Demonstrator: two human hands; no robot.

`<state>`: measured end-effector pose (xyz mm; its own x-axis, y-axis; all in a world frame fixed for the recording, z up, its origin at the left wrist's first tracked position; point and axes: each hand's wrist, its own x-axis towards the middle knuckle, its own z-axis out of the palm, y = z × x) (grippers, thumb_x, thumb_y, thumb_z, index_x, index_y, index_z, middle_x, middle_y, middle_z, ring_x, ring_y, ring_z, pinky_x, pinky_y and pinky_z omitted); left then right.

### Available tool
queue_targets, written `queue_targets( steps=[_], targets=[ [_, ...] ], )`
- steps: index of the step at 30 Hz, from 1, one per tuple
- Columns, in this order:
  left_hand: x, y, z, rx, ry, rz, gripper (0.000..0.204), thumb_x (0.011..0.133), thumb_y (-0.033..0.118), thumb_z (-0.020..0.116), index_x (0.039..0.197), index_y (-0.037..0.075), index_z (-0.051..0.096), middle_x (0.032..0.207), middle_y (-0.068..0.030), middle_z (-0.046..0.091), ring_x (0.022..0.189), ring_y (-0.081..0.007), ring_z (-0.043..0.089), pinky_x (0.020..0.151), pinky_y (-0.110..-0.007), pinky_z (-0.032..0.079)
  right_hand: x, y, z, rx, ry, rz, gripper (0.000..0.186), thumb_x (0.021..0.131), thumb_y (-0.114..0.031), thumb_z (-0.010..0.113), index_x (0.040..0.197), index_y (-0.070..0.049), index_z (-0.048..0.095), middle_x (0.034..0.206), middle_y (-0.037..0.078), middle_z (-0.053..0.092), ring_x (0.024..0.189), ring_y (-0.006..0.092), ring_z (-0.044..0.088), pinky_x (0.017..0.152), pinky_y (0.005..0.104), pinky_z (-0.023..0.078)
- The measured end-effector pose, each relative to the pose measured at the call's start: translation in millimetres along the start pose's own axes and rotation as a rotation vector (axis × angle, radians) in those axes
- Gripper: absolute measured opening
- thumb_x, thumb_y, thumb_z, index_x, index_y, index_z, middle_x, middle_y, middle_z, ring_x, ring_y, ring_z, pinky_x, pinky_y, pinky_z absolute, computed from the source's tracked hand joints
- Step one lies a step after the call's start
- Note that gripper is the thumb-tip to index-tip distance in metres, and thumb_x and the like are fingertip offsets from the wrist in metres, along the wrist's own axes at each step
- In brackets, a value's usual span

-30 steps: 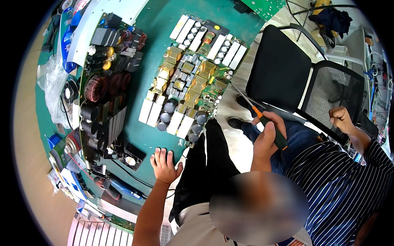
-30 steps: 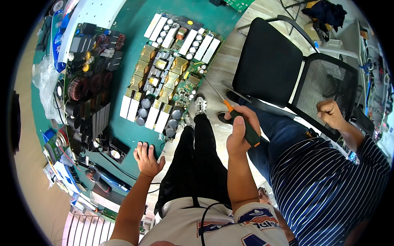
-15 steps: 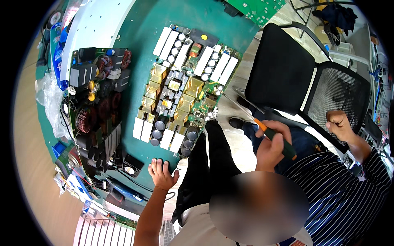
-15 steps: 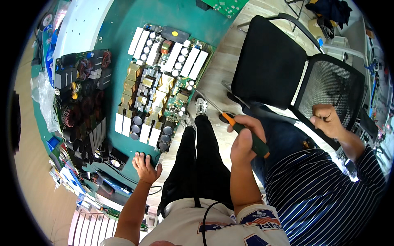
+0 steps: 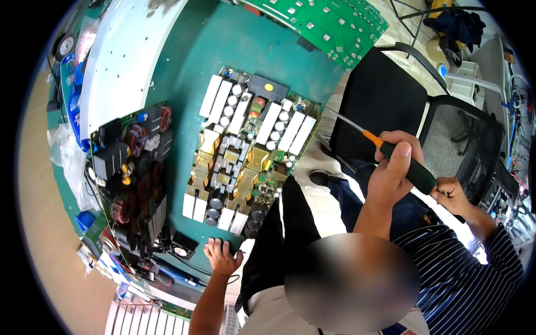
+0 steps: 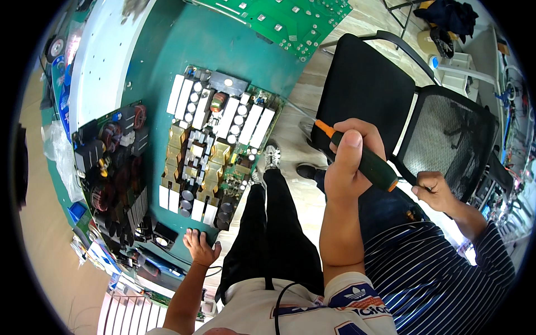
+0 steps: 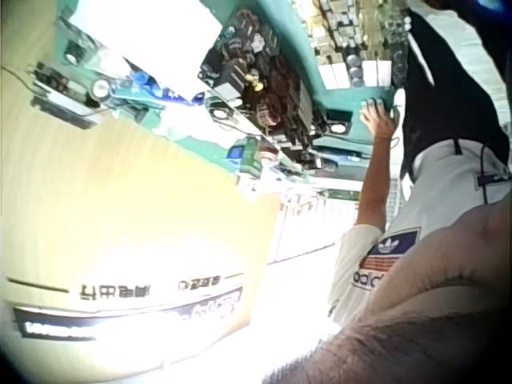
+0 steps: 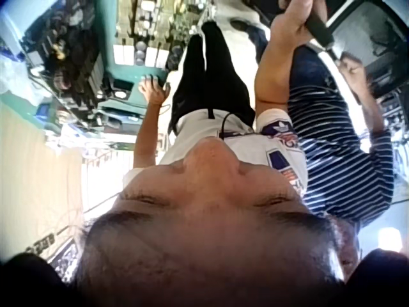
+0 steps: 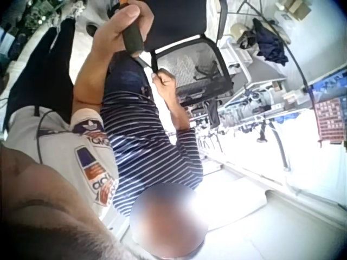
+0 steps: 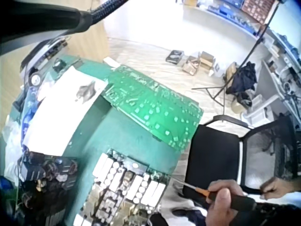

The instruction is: The person points at and holds a large circuit board with a screwdriver, then uses a power drill to fasten screws onto a metal chassis containing components.

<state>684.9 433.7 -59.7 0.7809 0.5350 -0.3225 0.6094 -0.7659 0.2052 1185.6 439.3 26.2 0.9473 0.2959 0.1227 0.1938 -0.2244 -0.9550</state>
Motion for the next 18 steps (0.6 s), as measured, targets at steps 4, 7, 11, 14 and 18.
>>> queue_targets(
  steps=[4, 7, 11, 14, 18],
  targets=[
    [-2, 0, -1, 0.003, -0.058, -0.036, 0.063, 0.075, 0.039, 0.066, 0.119, -0.001, 0.045, 0.123, -0.0258, 0.041, 0.123, -0.0526, 0.034, 0.099, -0.068, 0.023, 9, 13, 6, 0.066, -0.017, -0.023, 0.032, 0.095, -0.027, 0.058, 0.083, 0.002, 0.061, 0.07, 0.004, 0.059, 0.054, 0.0059, 0.048, 0.05, 0.0199, 0.038],
    [-6, -1, 4, 0.012, -0.002, -0.022, 0.062, 0.075, 0.038, 0.066, 0.119, -0.001, 0.044, 0.123, -0.0258, 0.041, 0.123, -0.0527, 0.035, 0.099, -0.069, 0.024, 13, 28, 6, 0.07, -0.042, -0.089, 0.028, 0.093, -0.024, 0.061, 0.082, 0.002, 0.058, 0.071, 0.006, 0.06, 0.054, 0.0066, 0.047, 0.051, 0.0204, 0.038],
    [-4, 0, 2, 0.048, 0.008, -0.047, 0.06, 0.074, 0.041, 0.068, 0.116, 0.003, 0.046, 0.117, -0.0221, 0.045, 0.117, -0.049, 0.04, 0.098, -0.067, 0.026, 20, 46, 6, 0.3, -0.033, -0.075, 0.023, 0.093, -0.017, 0.06, 0.08, 0.001, 0.054, 0.068, 0.009, 0.059, 0.054, 0.0098, 0.047, 0.053, 0.0247, 0.04],
    [-6, -2, 3, 0.047, 0.003, -0.047, 0.061, 0.074, 0.039, 0.068, 0.117, 0.003, 0.044, 0.118, -0.0226, 0.043, 0.119, -0.0498, 0.039, 0.098, -0.069, 0.026, 20, 45, 12, 0.302, -0.035, 0.011, 0.023, 0.092, -0.017, 0.06, 0.08, 0.002, 0.054, 0.065, 0.009, 0.056, 0.053, 0.0114, 0.048, 0.054, 0.026, 0.041],
    [-9, 5, 5, 0.034, 0.026, -0.067, 0.061, 0.078, 0.04, 0.065, 0.119, 0.001, 0.043, 0.119, -0.0247, 0.042, 0.121, -0.0528, 0.036, 0.1, -0.071, 0.024, 19, 55, 11, 0.316, -0.022, 0.116, 0.022, 0.092, -0.017, 0.058, 0.081, 0.002, 0.054, 0.065, 0.008, 0.054, 0.054, 0.0127, 0.049, 0.053, 0.0258, 0.041]
  ],
)
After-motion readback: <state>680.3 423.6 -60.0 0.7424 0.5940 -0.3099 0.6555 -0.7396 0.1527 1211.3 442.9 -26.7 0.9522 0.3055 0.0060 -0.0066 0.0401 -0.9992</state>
